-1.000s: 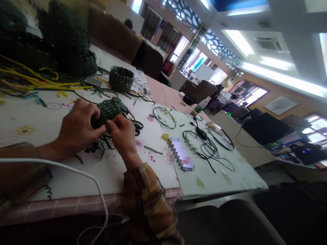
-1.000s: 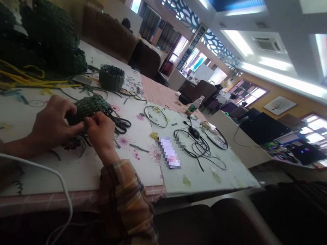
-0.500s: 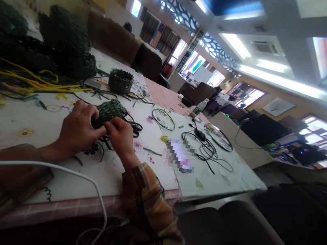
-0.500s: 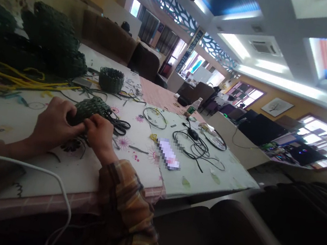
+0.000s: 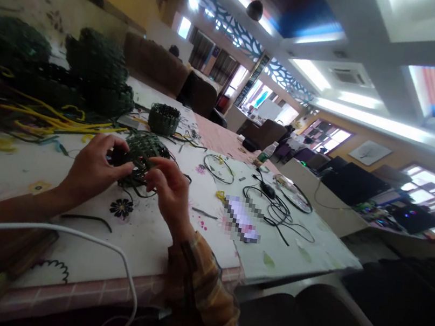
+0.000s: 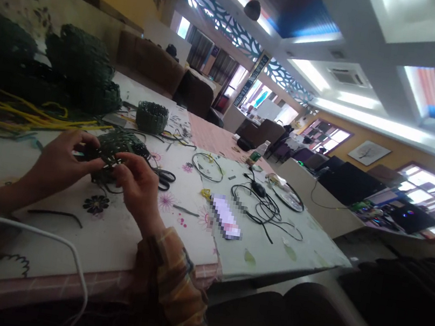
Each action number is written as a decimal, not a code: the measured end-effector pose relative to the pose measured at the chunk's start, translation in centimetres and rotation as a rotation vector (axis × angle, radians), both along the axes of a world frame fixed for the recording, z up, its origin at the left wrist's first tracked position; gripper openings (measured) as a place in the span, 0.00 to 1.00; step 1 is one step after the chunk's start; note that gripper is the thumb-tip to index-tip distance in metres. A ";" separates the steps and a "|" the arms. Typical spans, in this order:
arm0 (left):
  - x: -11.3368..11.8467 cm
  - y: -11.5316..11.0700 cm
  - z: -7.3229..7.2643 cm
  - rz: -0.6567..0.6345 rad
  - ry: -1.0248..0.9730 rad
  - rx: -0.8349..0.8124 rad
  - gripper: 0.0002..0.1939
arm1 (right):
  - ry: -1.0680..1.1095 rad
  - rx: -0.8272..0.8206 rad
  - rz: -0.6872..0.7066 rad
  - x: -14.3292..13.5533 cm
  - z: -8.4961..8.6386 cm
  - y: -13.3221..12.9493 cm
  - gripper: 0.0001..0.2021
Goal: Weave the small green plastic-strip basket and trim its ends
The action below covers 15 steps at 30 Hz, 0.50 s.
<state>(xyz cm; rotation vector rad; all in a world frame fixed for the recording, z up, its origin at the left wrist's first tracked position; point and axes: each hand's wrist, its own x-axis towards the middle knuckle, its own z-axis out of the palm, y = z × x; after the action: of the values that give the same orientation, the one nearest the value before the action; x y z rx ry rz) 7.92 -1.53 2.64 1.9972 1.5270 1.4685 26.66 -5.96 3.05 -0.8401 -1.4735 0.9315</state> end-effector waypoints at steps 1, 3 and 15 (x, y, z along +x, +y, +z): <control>-0.5 0.2 0.4 0.019 -0.038 -0.026 0.18 | 0.003 0.062 -0.064 0.4 0.3 -0.3 0.19; -1.8 1.0 1.1 0.072 -0.128 -0.110 0.20 | -0.001 0.143 -0.253 1.7 0.6 -0.3 0.20; -5.3 2.9 3.4 -0.057 -0.477 -0.528 0.24 | -1.257 -0.207 -0.356 5.5 -2.4 6.7 0.26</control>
<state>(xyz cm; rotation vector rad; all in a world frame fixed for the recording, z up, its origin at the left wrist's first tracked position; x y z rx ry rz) 2.61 1.37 6.04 1.2702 1.4333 1.2305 32.21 0.77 0.67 -1.9711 -2.1382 0.2070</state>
